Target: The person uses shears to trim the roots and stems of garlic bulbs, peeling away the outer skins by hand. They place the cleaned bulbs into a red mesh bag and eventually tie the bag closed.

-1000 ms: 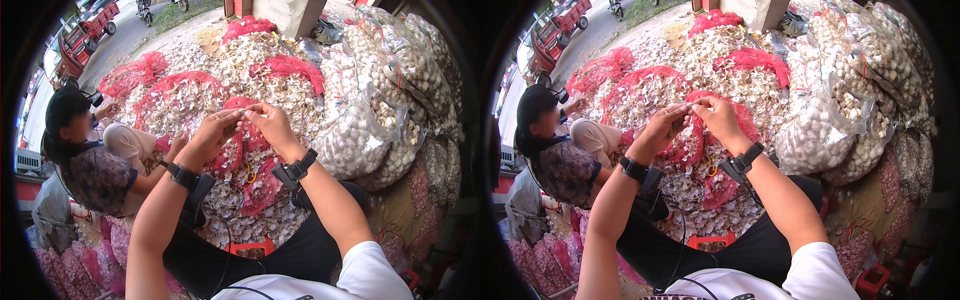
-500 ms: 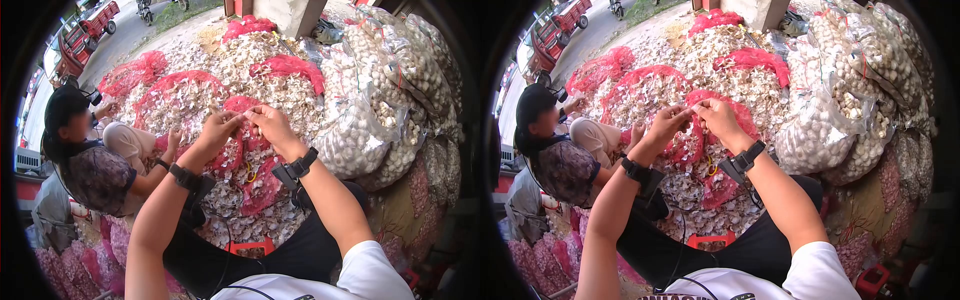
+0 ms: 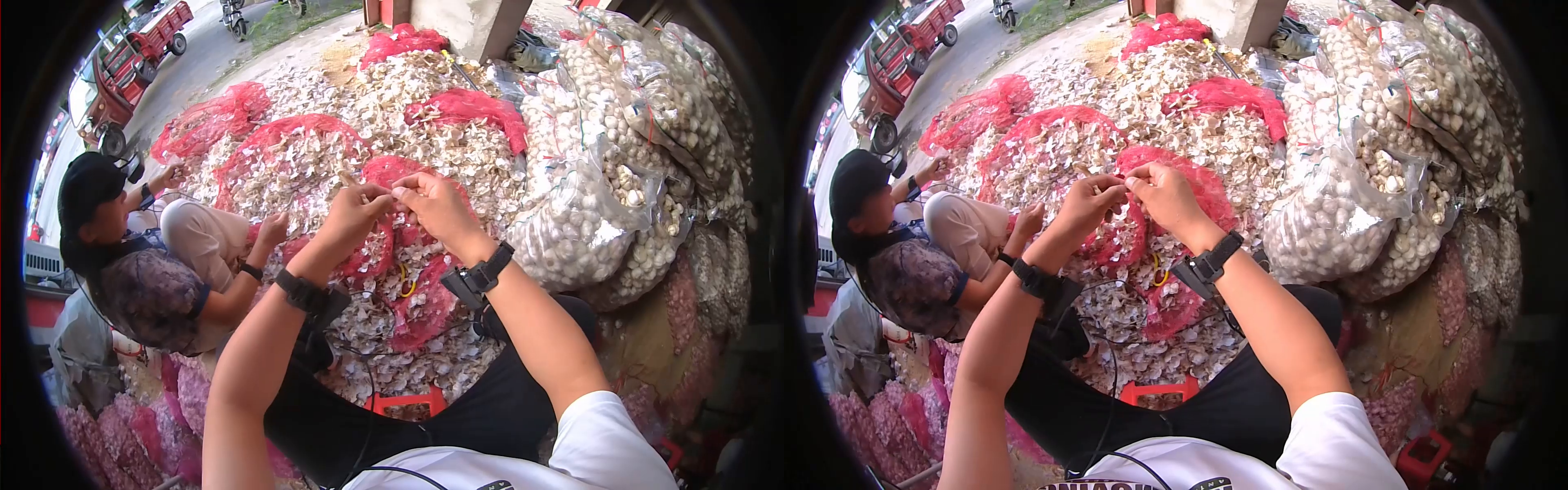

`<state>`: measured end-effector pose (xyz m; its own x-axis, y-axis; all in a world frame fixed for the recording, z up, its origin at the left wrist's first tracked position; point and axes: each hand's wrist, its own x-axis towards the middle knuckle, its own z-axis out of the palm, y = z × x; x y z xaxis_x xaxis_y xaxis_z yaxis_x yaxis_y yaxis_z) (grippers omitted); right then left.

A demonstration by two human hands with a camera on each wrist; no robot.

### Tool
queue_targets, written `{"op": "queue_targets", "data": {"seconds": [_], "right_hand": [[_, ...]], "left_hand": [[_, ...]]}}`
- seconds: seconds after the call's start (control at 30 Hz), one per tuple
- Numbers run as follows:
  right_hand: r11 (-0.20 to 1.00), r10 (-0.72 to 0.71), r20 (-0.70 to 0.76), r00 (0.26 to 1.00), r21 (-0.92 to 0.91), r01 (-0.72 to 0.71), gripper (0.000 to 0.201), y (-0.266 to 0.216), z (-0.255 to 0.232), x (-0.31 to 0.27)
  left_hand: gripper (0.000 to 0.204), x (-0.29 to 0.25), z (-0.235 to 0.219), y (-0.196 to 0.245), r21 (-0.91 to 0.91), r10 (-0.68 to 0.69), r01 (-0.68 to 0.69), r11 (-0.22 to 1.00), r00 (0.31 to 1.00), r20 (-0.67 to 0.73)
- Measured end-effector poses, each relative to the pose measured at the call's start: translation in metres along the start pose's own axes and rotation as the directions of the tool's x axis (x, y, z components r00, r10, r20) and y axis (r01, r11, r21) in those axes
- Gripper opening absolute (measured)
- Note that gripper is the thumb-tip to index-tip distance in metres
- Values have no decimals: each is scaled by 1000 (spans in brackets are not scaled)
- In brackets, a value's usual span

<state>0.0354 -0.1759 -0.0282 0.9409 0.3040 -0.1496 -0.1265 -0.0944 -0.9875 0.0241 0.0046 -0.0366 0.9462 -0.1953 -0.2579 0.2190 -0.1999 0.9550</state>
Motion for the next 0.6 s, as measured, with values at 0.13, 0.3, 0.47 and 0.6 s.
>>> {"op": "queue_targets", "data": {"seconds": [0.13,0.3,0.47,0.6], "right_hand": [[997,-52,13,999,-53,53,24,1,0,0],[990,58,49,997,129,-64,19,-4,1,0],[982,83,82,993,165,-96,17,-7,-2,0],[971,82,90,993,217,-100,17,-6,-3,1]], "left_hand": [[17,4,1,-4,49,8,-5,999,999,-51],[16,5,1,-6,76,24,-17,997,995,-94],[19,3,-1,0,-33,-24,23,999,998,-54],[19,-1,-1,8,-114,-59,55,992,998,-35]]}}
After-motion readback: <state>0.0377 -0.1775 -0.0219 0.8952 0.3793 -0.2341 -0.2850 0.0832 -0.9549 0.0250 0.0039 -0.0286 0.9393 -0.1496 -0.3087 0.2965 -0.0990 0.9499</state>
